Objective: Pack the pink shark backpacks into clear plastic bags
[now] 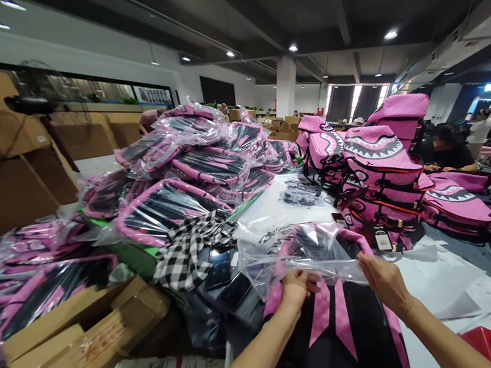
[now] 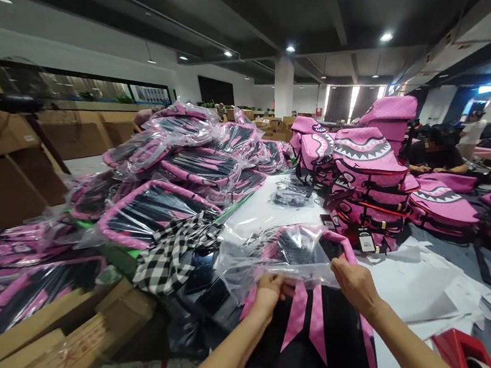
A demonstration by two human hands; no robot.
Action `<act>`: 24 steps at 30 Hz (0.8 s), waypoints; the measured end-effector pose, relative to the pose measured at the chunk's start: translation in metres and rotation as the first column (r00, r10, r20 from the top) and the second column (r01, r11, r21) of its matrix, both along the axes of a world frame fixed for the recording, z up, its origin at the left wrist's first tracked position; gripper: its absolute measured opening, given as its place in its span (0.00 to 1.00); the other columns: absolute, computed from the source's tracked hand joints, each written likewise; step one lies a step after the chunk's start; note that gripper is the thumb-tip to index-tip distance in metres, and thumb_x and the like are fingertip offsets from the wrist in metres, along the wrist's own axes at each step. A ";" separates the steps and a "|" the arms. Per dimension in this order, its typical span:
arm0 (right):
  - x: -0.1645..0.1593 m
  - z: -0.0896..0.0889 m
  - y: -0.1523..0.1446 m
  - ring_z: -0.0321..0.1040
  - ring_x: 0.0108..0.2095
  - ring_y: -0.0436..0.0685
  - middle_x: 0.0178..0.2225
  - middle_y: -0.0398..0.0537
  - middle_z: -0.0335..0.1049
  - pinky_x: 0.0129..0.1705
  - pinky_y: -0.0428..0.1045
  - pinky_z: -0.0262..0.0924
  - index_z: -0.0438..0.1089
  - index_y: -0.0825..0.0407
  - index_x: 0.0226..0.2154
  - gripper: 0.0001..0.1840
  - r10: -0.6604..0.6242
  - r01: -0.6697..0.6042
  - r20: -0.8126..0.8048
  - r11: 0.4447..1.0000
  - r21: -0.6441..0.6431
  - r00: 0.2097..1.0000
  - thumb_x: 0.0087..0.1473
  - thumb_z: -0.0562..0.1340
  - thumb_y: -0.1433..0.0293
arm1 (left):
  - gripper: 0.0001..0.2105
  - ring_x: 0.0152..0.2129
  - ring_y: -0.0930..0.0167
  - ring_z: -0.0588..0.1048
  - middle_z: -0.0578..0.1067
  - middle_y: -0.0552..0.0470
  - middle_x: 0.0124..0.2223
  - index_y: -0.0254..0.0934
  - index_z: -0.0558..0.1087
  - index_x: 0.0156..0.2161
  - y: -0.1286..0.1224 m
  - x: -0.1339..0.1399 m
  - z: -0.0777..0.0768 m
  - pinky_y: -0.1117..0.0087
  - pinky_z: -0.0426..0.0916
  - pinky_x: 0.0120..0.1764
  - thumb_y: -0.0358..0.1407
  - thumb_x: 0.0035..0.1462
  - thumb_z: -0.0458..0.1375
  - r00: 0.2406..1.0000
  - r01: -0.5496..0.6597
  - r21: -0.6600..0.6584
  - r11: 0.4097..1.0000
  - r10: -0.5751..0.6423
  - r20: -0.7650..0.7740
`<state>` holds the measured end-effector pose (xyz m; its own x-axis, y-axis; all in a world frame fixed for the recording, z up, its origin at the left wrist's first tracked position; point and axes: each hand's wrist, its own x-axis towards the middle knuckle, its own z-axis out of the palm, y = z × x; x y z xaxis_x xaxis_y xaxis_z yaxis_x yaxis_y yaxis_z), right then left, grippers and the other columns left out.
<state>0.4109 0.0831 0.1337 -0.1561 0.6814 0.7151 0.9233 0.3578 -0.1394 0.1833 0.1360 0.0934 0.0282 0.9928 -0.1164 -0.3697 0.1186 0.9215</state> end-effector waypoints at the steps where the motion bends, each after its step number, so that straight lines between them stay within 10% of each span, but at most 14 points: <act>1: 0.000 -0.009 -0.003 0.70 0.21 0.55 0.23 0.47 0.74 0.26 0.47 0.58 0.74 0.48 0.34 0.19 0.021 -0.021 0.018 1.000 -0.007 1.000 0.66 0.51 0.59 | 0.14 0.13 0.74 0.67 0.70 0.54 0.15 0.35 0.71 0.16 0.000 -0.013 0.005 0.75 0.56 0.18 0.34 0.48 0.66 0.999 -0.022 0.016 1.000 0.023 -0.037; 7: -0.020 -0.055 -0.028 0.67 0.16 0.55 0.20 0.43 0.72 0.19 0.48 0.52 0.73 0.46 0.33 0.18 0.002 0.003 0.099 0.999 -0.048 0.995 0.67 0.49 0.66 | 0.18 0.19 0.71 0.71 0.73 0.53 0.19 0.38 0.72 0.18 -0.037 -0.057 -0.002 0.74 0.64 0.22 0.49 0.38 0.70 0.981 -0.072 0.091 0.993 0.087 -0.171; 13: -0.060 -0.025 -0.061 0.76 0.34 0.58 0.36 0.50 0.78 0.34 0.51 0.67 0.71 0.46 0.44 0.09 0.199 -0.198 0.189 0.980 -0.028 0.962 0.66 0.55 0.67 | 0.28 0.16 0.72 0.69 0.74 0.52 0.21 0.36 0.77 0.26 -0.118 -0.083 -0.056 0.74 0.61 0.17 0.63 0.35 0.69 0.979 -0.173 -0.115 0.978 0.158 -0.126; 18: -0.129 -0.003 -0.066 0.71 0.32 0.56 0.36 0.48 0.74 0.31 0.49 0.65 0.71 0.48 0.43 0.14 0.482 -0.492 -0.117 0.807 -0.327 0.868 0.61 0.64 0.56 | 0.23 0.26 0.73 0.69 0.70 0.56 0.27 0.37 0.73 0.26 -0.131 -0.075 -0.033 0.74 0.69 0.32 0.57 0.45 0.69 0.936 -0.324 0.120 0.938 0.336 -0.100; 24: -0.143 -0.013 -0.027 0.65 0.25 0.52 0.23 0.40 0.66 0.28 0.46 0.59 0.66 0.49 0.26 0.23 0.136 -0.688 -0.766 0.557 -0.466 0.628 0.55 0.65 0.48 | 0.27 0.23 0.73 0.65 0.63 0.58 0.24 0.39 0.61 0.20 -0.107 -0.092 -0.030 0.73 0.65 0.30 0.58 0.54 0.63 0.801 -0.348 0.423 0.837 0.500 -0.329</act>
<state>0.2683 0.0562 0.1203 -0.3074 0.9441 0.1193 0.2835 0.2105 -0.9356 0.0914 0.0286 0.0638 -0.3796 0.8708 0.3125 0.1111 -0.2925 0.9498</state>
